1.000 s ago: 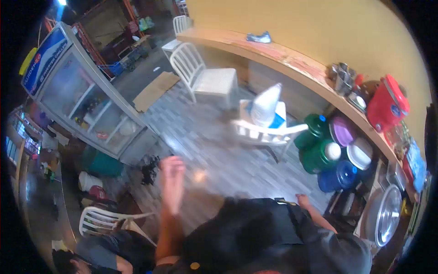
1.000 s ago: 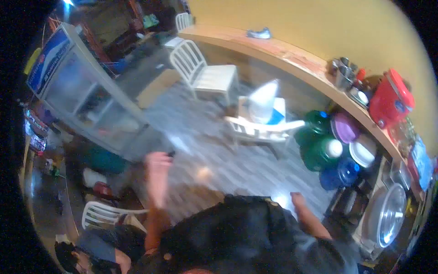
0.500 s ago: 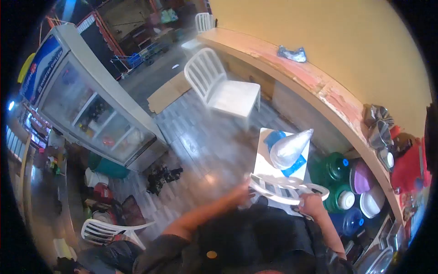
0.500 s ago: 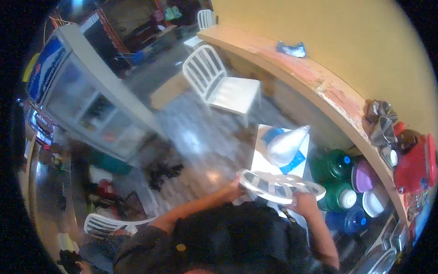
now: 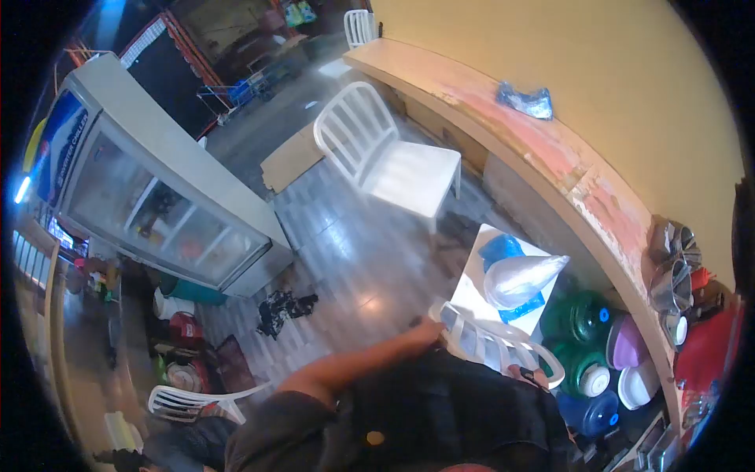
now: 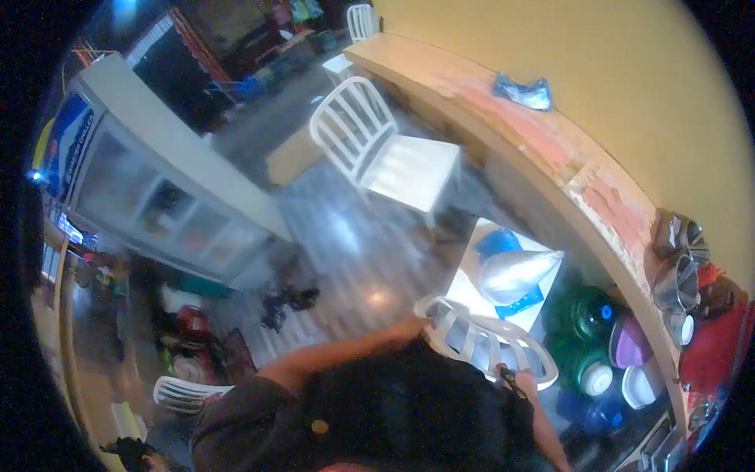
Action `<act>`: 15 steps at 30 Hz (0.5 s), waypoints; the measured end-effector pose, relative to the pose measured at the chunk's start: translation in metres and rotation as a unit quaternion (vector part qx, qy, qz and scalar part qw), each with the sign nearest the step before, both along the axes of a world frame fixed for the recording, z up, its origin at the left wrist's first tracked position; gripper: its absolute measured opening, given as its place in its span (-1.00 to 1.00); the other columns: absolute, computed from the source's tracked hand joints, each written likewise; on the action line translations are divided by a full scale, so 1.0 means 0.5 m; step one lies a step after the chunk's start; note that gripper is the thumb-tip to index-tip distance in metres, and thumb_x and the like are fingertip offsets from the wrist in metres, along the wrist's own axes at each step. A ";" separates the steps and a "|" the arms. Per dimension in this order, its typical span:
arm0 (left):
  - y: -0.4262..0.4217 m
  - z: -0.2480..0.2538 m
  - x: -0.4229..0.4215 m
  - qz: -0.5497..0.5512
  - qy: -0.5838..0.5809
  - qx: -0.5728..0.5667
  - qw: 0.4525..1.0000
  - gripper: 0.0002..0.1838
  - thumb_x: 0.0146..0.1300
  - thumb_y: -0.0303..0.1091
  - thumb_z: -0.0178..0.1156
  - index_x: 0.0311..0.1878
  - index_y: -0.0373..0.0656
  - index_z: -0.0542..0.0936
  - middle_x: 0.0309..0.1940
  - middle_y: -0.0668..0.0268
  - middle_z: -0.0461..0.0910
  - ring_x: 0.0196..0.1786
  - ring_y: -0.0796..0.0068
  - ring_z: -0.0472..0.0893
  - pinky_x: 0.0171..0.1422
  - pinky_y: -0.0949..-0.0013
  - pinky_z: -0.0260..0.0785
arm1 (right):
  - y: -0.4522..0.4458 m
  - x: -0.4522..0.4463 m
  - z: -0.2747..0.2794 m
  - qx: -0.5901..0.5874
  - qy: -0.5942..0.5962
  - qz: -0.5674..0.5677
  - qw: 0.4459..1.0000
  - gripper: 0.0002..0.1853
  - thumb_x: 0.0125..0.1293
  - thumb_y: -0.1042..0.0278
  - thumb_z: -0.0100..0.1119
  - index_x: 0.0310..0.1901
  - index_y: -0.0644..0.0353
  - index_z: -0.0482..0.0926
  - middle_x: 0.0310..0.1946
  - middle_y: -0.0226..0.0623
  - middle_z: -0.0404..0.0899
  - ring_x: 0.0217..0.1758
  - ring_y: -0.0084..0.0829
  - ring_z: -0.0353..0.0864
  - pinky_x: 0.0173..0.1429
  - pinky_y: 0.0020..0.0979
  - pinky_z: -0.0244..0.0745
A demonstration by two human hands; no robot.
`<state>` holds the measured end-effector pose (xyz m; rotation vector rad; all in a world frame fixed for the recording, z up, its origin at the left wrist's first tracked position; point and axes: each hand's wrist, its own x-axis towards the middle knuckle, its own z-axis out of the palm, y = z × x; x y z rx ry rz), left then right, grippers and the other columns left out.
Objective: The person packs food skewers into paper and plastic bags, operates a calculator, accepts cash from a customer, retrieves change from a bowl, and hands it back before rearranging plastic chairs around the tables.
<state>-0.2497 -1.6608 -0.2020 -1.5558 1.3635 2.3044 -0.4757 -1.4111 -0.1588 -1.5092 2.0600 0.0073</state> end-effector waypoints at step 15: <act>-0.485 0.115 0.120 -0.303 0.150 0.032 0.941 -0.38 0.23 -0.04 0.18 0.22 -0.26 0.32 0.14 0.12 0.41 0.13 0.23 0.47 0.27 0.03 0.17 | -0.212 0.070 0.082 0.122 0.074 -0.048 0.989 -0.47 0.11 -0.10 0.11 0.05 0.05 0.47 -0.15 0.00 0.54 -0.07 0.00 0.52 0.00 -0.04 0.42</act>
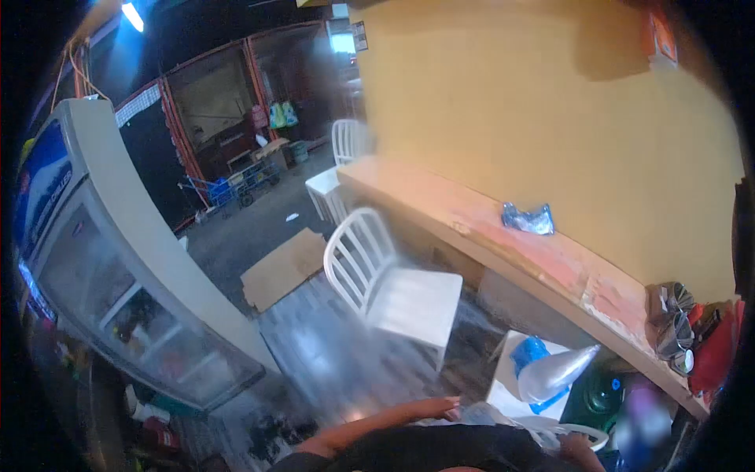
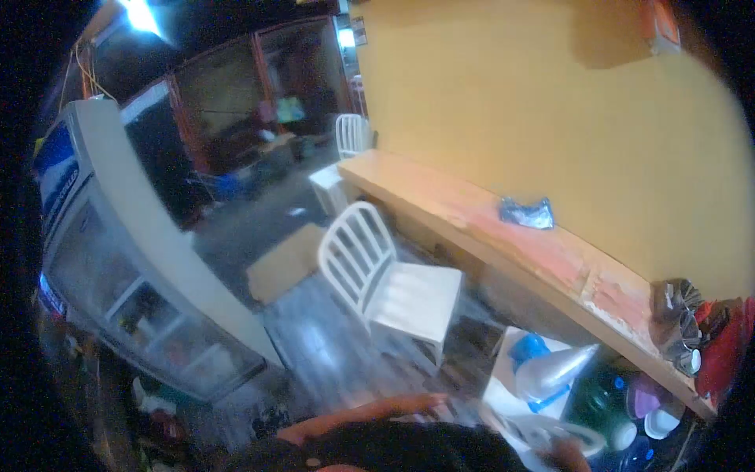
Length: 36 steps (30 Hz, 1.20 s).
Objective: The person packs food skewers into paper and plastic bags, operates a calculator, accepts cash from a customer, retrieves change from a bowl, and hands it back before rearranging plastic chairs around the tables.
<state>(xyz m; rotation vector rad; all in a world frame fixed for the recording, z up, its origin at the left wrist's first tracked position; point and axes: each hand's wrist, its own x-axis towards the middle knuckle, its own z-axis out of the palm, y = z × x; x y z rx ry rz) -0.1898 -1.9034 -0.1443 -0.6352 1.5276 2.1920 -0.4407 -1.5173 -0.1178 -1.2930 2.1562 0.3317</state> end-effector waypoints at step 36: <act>-1.149 0.036 0.091 0.327 0.038 0.004 0.944 -0.41 0.17 -0.25 0.19 0.25 -0.13 0.26 0.09 0.23 0.37 0.14 0.28 0.37 0.14 0.11 0.25 | -0.644 0.607 0.029 -0.131 0.178 -0.757 0.615 -0.54 0.08 0.13 0.30 -0.01 0.14 0.50 -0.03 -0.05 0.48 0.08 -0.07 0.45 0.13 -0.21 0.37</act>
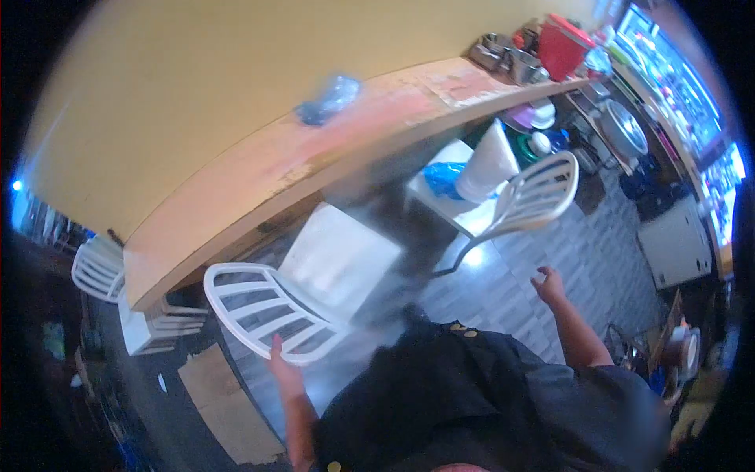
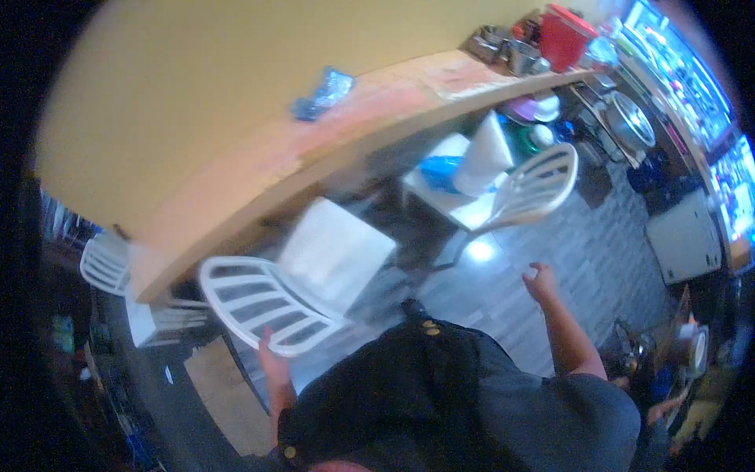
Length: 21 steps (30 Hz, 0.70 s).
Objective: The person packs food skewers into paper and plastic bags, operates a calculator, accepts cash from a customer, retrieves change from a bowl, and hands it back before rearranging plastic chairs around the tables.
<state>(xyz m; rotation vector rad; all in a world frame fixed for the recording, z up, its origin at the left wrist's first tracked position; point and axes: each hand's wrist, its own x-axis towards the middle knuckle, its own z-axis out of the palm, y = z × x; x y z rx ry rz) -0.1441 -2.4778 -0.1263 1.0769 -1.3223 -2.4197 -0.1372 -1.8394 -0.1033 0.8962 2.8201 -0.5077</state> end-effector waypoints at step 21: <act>0.300 -0.038 -0.267 -0.229 0.033 0.125 0.965 -0.37 0.26 -0.02 0.08 0.27 -0.22 0.25 0.17 0.10 0.35 0.25 0.20 0.33 0.40 0.12 0.06 | 0.174 -0.398 -0.042 -0.372 0.320 -0.477 0.729 -0.14 0.14 0.36 0.04 0.38 0.09 -0.26 0.31 0.08 0.01 0.30 0.00 0.17 0.25 0.00 0.30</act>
